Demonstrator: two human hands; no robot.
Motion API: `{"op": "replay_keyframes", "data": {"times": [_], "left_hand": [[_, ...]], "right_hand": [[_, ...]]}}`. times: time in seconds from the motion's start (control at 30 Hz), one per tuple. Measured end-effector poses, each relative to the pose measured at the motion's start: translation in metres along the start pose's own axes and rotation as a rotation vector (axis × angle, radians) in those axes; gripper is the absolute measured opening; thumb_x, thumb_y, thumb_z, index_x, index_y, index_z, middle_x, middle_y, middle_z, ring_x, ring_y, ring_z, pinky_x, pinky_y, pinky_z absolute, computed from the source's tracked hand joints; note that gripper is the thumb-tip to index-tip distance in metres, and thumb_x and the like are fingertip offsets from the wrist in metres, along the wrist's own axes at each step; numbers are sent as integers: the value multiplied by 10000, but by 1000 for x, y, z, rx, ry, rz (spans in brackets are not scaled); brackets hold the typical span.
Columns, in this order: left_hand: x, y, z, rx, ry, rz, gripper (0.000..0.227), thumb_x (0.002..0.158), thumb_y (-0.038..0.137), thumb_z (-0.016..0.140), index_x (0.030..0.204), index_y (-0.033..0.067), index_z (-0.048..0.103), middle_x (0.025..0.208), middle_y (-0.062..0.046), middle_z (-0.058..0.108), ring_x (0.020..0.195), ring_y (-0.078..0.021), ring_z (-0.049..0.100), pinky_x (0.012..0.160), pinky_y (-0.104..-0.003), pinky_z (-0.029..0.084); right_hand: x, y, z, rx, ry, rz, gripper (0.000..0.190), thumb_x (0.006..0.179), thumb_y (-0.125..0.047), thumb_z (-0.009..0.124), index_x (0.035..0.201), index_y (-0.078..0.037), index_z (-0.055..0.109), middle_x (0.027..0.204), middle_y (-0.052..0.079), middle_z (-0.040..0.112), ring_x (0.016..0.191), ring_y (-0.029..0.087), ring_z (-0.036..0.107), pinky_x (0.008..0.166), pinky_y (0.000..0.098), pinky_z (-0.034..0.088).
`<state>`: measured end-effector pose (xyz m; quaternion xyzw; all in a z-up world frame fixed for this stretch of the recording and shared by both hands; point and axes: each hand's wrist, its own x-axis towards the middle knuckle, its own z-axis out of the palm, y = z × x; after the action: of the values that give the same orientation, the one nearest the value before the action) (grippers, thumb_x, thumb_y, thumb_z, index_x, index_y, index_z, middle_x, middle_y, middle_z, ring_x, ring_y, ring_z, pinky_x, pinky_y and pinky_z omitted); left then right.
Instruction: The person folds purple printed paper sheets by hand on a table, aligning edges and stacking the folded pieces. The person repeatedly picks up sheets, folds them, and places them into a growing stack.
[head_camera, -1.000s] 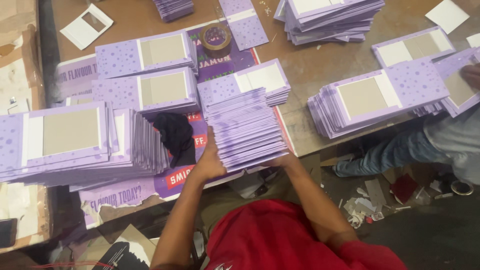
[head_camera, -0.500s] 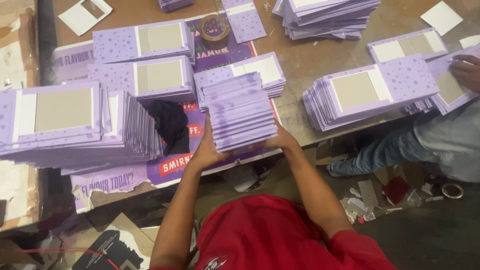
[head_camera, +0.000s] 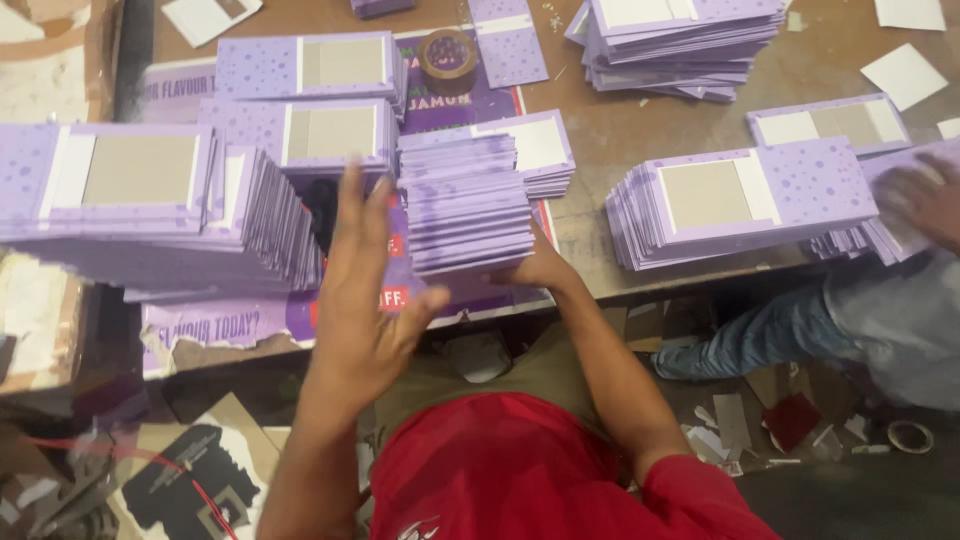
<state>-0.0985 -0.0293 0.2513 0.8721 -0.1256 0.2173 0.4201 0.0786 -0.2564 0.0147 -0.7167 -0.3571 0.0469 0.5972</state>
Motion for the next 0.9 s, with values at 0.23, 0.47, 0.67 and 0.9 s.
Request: {"op": "replay_keyframes", "data": {"times": [0.23,0.47,0.67,0.9], "left_hand": [[89,8,70,622,-374,33,967,892,802,401,1593,140,331,1640,-283,184,1522,-455,159,1150,-727,90],[102,1,57,572,-314,31,863,996,708,365,1646,148,271,1690,-276,177,1546,-467,123,1165,-734,62],[118,-7,75,661,-478,-76,943,991,714,358,1601,12,203,1647,-277,187,1571,-410,132,1225,-639,57],[129,-8,64,696,-226,109,911,1074,678,344,1591,-66,244,1628,-362,195,1526,-468,147,1111,-741,50]], "right_hand": [[12,-19,6,-140,-162,154,723,812,-178,851,1478,-83,585,1503,128,579,1445,234,493,1185,446,396],[18,-27,10,150,0,66,1381,560,-214,954,1613,-26,79,1602,178,383,1491,306,394,1224,442,344],[6,-16,14,235,-29,90,1402,579,-254,966,1647,-8,92,1607,193,387,1522,332,388,1277,441,328],[2,-13,18,133,49,-55,1510,531,-268,962,1665,-13,-3,1669,215,308,1560,344,319,1290,440,274]]}}
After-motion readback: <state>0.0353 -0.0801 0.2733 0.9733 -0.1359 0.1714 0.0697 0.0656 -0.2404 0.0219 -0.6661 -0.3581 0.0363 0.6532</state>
